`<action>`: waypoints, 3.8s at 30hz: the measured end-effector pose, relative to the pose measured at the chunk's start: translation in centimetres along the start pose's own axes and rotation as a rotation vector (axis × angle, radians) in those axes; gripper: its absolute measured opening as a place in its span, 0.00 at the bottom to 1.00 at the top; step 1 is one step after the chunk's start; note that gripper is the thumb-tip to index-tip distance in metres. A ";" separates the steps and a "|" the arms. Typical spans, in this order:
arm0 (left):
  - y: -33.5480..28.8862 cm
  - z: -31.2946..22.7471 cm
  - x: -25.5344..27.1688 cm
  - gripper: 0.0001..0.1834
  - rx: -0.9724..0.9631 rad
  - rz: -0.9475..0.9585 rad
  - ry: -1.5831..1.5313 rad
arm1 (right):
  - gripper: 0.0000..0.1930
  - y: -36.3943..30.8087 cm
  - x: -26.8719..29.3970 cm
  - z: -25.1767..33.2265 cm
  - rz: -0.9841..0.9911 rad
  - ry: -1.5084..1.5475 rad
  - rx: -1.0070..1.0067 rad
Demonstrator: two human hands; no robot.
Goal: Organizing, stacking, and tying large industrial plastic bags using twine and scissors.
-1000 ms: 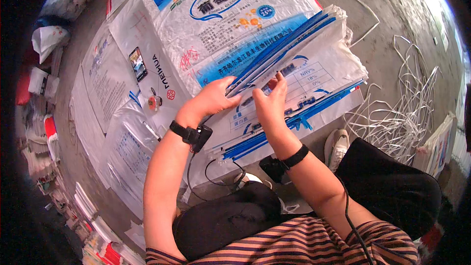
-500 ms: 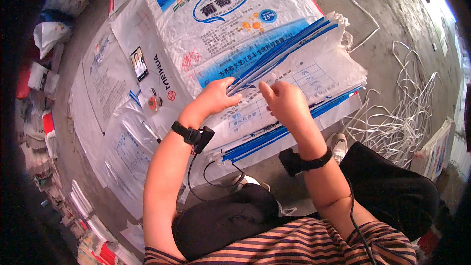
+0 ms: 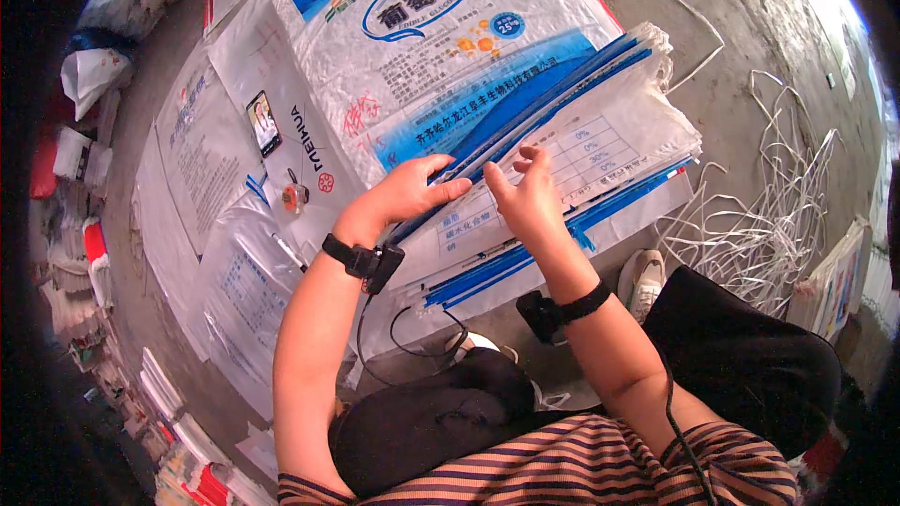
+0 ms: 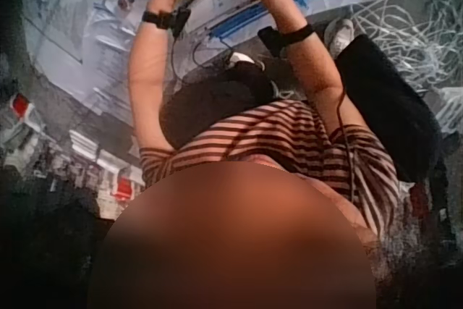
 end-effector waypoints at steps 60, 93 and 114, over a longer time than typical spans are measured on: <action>0.6 1.7 -0.3 0.28 -0.060 -0.161 0.200 | 0.48 -0.8 -0.4 0.4 0.020 0.128 0.051; 0.8 0.8 0.8 0.29 -0.015 -0.096 0.180 | 0.40 1.0 2.4 1.1 0.054 -0.290 0.061; 0.9 1.9 0.0 0.33 -0.030 -0.198 0.250 | 0.34 1.5 -0.2 -1.5 -0.096 0.245 0.039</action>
Point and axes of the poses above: each hand's wrist, its own y-axis towards the middle knuckle, its own x-axis out of the back of the hand, z = x × y, the point moved 2 cm from there along y, towards the middle knuckle, and after that the axes turned 12 degrees about z, right-handed, at the moved point
